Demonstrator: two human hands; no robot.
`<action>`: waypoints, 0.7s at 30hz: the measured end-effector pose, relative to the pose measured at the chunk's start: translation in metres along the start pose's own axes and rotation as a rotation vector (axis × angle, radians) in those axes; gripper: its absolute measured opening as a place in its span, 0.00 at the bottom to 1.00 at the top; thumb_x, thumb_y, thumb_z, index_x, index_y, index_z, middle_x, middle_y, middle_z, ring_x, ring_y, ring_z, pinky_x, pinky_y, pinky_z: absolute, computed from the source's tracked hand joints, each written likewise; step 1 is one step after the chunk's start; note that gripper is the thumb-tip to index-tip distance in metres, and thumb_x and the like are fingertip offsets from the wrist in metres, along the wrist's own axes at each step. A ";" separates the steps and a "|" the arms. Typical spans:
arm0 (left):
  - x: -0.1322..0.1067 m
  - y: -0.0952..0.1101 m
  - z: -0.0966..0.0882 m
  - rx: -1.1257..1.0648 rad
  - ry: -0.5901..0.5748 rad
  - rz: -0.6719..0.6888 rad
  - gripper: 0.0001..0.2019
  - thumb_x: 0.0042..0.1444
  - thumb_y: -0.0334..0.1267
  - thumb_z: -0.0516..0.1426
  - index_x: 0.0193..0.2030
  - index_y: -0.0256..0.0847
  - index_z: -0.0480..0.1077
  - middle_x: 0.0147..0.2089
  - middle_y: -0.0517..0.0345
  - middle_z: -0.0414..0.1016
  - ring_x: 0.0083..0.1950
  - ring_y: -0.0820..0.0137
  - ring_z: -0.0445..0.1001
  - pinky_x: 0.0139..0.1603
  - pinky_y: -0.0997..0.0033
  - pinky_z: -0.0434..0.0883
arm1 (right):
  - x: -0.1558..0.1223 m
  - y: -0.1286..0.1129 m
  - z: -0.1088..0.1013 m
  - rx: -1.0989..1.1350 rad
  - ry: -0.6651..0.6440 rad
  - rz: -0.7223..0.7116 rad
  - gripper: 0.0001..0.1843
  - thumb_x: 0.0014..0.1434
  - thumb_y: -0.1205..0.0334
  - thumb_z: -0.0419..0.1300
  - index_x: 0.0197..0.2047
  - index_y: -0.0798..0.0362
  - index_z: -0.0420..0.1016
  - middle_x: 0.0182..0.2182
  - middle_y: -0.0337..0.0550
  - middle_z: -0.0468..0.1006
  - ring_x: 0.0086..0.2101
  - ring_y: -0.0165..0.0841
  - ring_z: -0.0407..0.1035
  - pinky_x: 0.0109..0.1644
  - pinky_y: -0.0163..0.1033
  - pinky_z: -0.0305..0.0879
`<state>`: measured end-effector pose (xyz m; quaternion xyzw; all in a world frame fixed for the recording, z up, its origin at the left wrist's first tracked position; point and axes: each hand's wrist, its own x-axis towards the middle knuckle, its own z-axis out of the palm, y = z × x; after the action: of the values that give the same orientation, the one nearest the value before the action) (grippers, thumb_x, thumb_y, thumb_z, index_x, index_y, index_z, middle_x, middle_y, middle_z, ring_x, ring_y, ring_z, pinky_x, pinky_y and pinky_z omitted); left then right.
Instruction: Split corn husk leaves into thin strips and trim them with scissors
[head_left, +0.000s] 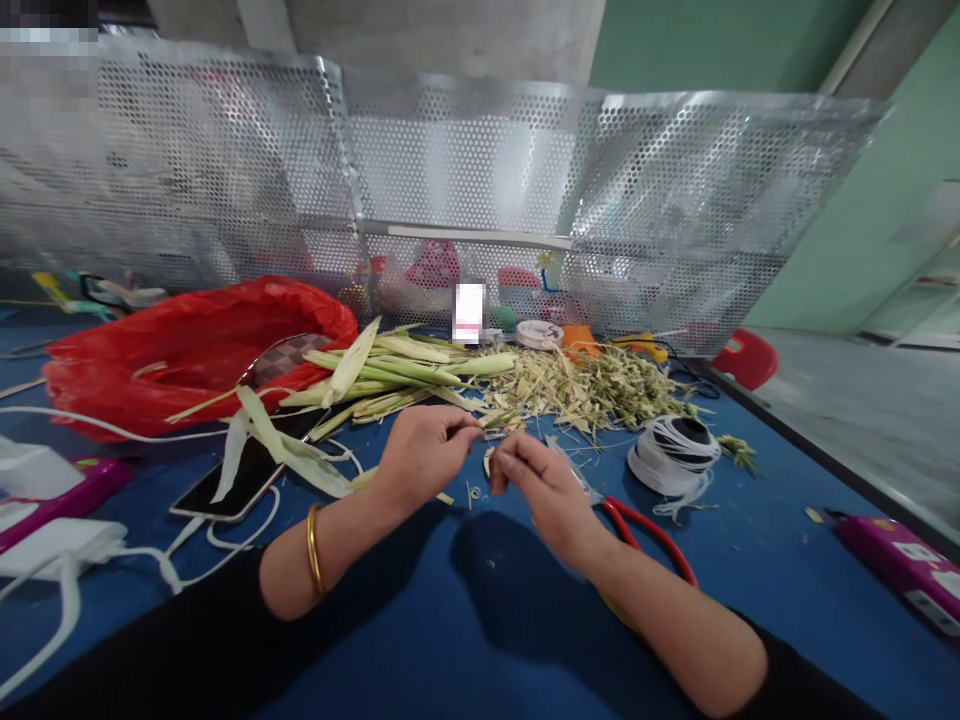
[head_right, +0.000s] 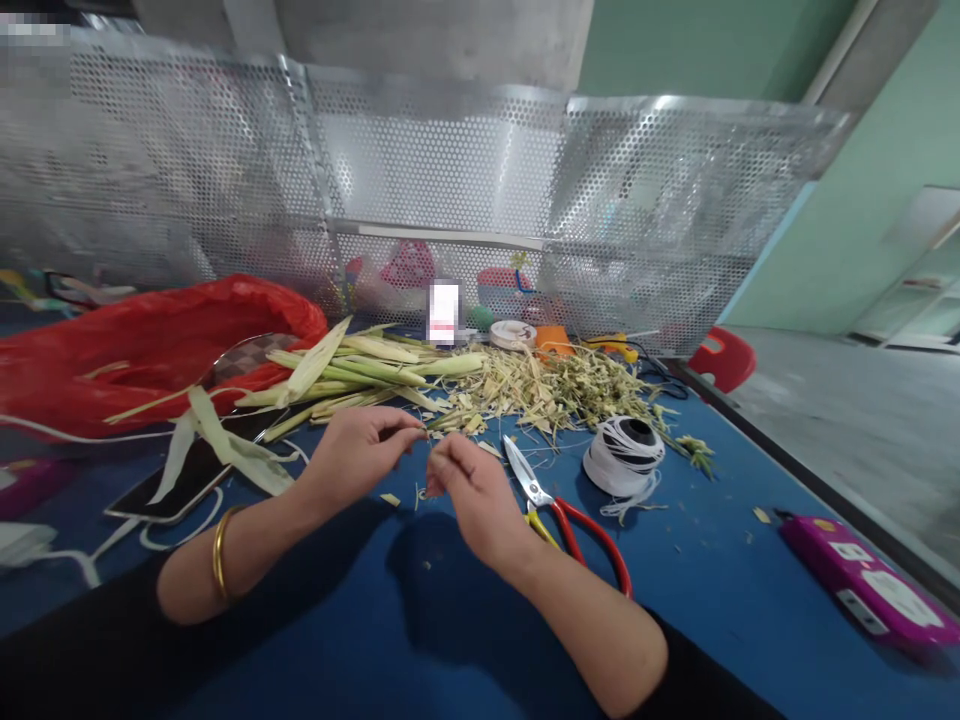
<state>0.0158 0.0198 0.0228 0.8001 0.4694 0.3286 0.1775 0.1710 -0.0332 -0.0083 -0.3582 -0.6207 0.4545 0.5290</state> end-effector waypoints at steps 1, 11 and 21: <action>-0.001 -0.001 0.001 0.082 -0.028 0.049 0.09 0.52 0.34 0.55 0.29 0.39 0.77 0.28 0.57 0.79 0.31 0.69 0.74 0.33 0.74 0.65 | -0.003 -0.002 0.001 -0.159 -0.054 -0.062 0.12 0.62 0.61 0.53 0.27 0.52 0.65 0.24 0.37 0.66 0.28 0.29 0.61 0.35 0.35 0.58; -0.004 0.007 -0.011 -0.245 -0.509 0.329 0.07 0.52 0.32 0.57 0.31 0.37 0.78 0.27 0.57 0.78 0.27 0.74 0.73 0.31 0.79 0.66 | 0.011 -0.002 -0.022 0.391 -0.006 0.387 0.10 0.51 0.60 0.63 0.25 0.55 0.67 0.20 0.34 0.67 0.18 0.22 0.54 0.22 0.30 0.48; 0.001 0.001 0.000 -0.020 -0.100 -0.089 0.11 0.52 0.36 0.54 0.27 0.38 0.76 0.21 0.59 0.74 0.24 0.72 0.70 0.28 0.75 0.63 | 0.005 0.004 -0.006 0.026 0.065 0.062 0.11 0.60 0.58 0.56 0.28 0.52 0.69 0.27 0.39 0.71 0.31 0.31 0.66 0.38 0.37 0.61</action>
<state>0.0168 0.0200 0.0233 0.7922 0.4917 0.2845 0.2232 0.1756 -0.0263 -0.0108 -0.3849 -0.5858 0.4666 0.5394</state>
